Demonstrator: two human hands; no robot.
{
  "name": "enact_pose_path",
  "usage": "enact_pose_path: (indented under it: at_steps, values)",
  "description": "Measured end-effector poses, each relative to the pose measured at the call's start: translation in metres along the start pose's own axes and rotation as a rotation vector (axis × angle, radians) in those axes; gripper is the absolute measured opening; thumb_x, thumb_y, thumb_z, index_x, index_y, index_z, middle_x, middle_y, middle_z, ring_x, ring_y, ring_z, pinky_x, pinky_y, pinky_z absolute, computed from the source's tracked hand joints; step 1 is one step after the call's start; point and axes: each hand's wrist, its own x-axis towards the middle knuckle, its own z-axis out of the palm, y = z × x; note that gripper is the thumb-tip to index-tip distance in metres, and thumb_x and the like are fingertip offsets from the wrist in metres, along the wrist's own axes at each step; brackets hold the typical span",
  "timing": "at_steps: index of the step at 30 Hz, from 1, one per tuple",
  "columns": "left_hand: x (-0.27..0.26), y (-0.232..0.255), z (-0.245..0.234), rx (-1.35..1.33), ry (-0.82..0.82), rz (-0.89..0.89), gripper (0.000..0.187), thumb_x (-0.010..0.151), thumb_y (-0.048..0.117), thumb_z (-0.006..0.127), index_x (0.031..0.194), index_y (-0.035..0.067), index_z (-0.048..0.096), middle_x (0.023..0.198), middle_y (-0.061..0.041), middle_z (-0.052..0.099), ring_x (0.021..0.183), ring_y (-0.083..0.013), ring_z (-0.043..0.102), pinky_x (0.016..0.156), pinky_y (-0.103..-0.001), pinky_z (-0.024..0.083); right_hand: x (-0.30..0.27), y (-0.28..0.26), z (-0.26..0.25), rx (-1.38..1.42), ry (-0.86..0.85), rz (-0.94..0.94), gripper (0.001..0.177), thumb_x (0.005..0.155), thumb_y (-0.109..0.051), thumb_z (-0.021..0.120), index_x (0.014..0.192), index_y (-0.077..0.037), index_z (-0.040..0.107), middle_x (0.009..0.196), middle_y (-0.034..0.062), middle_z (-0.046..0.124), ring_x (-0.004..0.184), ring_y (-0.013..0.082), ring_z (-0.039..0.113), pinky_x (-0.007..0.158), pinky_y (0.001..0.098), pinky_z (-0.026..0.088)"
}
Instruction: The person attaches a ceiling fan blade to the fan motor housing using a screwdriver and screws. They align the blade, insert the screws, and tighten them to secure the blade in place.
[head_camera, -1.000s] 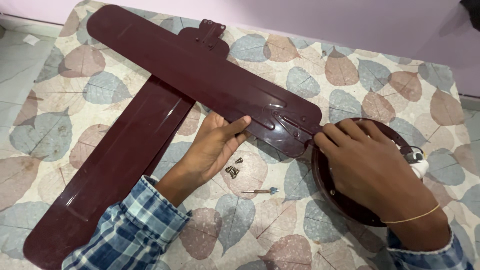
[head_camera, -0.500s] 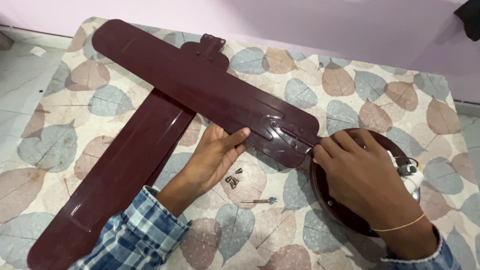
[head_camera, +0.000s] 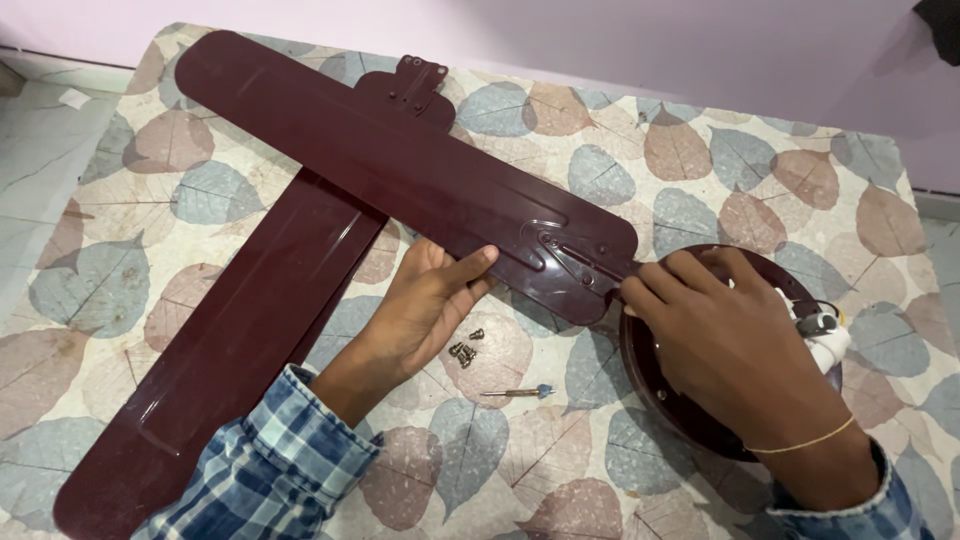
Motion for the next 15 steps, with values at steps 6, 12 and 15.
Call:
enact_pose_path:
  at_steps: [6,12,15]
  values:
    - [-0.0011,-0.0008,-0.0002,-0.002,-0.03,0.025,0.046,0.096,0.002,0.063,0.133,-0.009,0.039,0.13,-0.02,0.058,0.124,-0.0234,0.061,0.116,-0.039,0.048,0.0004,-0.0037,-0.007,-0.056,-0.032,0.072,0.027,0.095,-0.031,0.056,0.101,-0.006,0.065,0.097,0.0057,0.067,0.099,0.0229,0.064,0.091,0.0395,0.048]
    - [0.0006,-0.0028,-0.0022,-0.035,0.053,-0.011,0.044,0.097,0.0,0.064,0.125,-0.009,0.031,0.127,-0.023,0.055,0.122,-0.0254,0.061,0.117,-0.039,0.05,0.0016,-0.0019,-0.0062,0.04,0.05,0.0,0.026,0.088,-0.02,0.055,0.106,-0.005,0.065,0.102,0.0054,0.069,0.098,0.0221,0.064,0.089,0.0398,0.047]
    - [0.0003,-0.0002,-0.0014,-0.007,0.016,0.003,0.044,0.095,0.001,0.063,0.127,-0.007,0.034,0.127,-0.022,0.056,0.122,-0.0237,0.061,0.116,-0.038,0.049,0.0024,-0.0031,-0.0053,0.016,-0.025,0.036,0.026,0.091,-0.021,0.055,0.11,-0.008,0.065,0.101,0.0038,0.068,0.099,0.0208,0.064,0.093,0.0397,0.047]
